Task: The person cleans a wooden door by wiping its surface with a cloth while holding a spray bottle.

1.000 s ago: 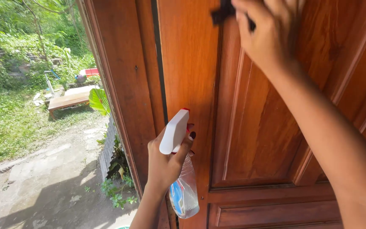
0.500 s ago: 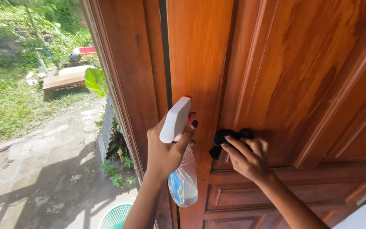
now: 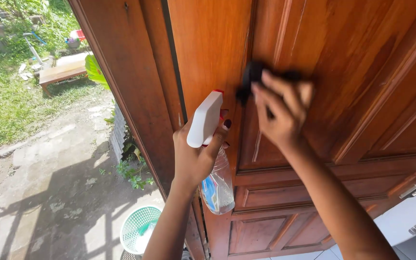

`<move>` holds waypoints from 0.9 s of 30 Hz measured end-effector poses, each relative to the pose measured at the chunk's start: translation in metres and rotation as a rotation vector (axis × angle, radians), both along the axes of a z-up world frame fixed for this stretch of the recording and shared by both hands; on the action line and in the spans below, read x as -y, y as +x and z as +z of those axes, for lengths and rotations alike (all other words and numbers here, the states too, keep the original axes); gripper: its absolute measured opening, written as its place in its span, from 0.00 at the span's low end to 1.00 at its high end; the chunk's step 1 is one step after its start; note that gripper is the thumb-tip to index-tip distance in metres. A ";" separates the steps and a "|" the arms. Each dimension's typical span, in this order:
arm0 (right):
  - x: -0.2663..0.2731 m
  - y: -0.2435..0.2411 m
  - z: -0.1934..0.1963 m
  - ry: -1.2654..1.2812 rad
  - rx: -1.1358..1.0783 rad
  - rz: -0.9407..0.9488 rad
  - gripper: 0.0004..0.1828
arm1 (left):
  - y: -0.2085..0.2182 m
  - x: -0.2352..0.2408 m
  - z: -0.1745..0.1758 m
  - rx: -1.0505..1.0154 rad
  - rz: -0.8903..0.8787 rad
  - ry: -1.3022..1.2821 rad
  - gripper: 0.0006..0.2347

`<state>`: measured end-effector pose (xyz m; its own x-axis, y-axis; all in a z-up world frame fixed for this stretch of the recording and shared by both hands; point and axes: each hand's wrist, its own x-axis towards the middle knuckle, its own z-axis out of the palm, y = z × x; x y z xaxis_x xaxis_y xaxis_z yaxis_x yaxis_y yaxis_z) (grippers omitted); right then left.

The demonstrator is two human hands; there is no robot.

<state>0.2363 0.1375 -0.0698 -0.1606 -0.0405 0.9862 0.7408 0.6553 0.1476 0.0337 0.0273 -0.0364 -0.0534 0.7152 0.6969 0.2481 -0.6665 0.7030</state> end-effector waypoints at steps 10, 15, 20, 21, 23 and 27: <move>-0.018 0.047 -0.028 0.178 0.397 -0.099 0.19 | -0.006 0.000 0.007 -0.021 0.017 0.009 0.12; -0.016 0.010 0.097 -0.041 -0.119 0.157 0.11 | -0.008 0.005 0.000 0.079 -0.034 0.000 0.13; 0.003 -0.030 0.028 -0.073 0.119 0.234 0.12 | -0.018 0.015 0.001 0.110 0.007 -0.023 0.11; 0.009 -0.035 0.001 -0.012 0.252 0.269 0.12 | -0.021 0.018 0.004 0.123 0.011 -0.020 0.11; 0.019 -0.032 -0.040 0.012 0.425 0.215 0.17 | -0.030 0.026 0.010 0.107 0.026 0.005 0.13; -0.006 -0.033 -0.017 0.337 0.547 0.132 0.18 | -0.041 0.036 0.016 0.021 0.136 0.004 0.12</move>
